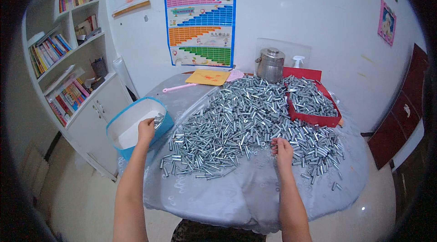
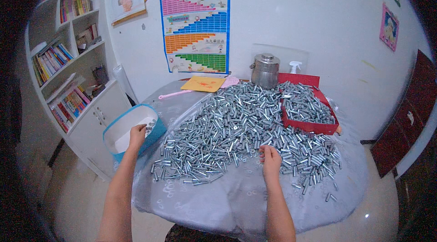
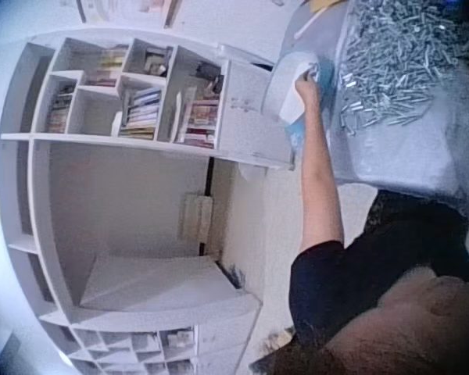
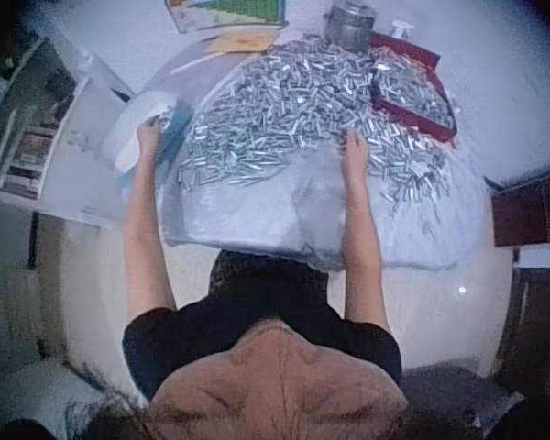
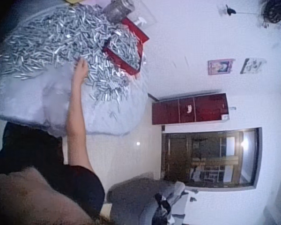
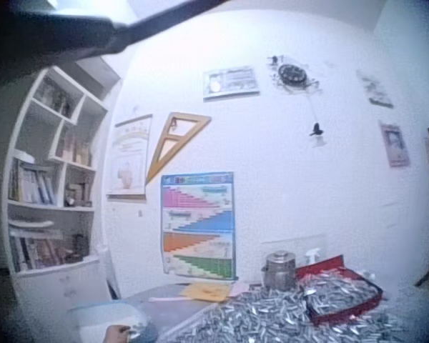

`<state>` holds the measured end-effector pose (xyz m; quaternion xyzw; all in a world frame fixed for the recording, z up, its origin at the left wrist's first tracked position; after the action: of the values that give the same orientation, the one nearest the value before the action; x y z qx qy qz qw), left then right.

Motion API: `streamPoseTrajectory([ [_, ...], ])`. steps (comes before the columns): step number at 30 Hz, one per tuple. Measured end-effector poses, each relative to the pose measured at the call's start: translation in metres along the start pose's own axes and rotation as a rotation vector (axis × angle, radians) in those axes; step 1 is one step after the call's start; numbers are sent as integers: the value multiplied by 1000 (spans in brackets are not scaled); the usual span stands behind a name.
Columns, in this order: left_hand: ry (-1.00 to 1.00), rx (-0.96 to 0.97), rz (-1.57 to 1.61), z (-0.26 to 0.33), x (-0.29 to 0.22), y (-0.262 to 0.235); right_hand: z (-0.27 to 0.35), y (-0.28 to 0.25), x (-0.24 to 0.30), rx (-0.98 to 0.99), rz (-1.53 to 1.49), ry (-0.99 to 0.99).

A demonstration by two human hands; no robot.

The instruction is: The person repeatedly picks up small metal sleeves and washers from a large pile on a table and inserts the washers into the sleeves. The person then places the assembled fasteners into a blue plastic bin. The task is performed by hand without tools.

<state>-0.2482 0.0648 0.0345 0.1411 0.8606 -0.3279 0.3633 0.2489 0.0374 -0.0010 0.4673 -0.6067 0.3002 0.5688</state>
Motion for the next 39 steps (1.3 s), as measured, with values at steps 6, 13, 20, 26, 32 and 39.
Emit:
streamPoseTrajectory([
  [6, 416, -15, 79, 50, -92, 16, -3, -9, -1, -22, 7, -26],
  [13, 798, 485, 54, 131, -162, 55, -4, -11, 6, -65, 24, -14],
  [20, 813, 415, -257, 154, -163, 79, -11, -21, 7, -180, -6, -71],
  [26, 674, 396, -139, 158, -161, 81, -13, -27, -7, -177, 364, -183],
  [32, 369, 361, 129, 158, -150, 76, 19, 7, 20, 135, 669, -338],
  [39, 193, 417, 340, 157, -151, 82, 33, 23, 7, 408, 843, -511],
])
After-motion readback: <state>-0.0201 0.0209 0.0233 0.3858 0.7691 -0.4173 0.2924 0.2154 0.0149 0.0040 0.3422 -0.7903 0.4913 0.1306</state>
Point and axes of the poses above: each hand's wrist, its own z-axis away from the middle knuckle, its own y-axis out of the palm, x = y × z, the point moved 1 cm from there along -z, towards the middle knuckle, and after that the axes turned 9 degrees about -x, right-handed, at the moved point
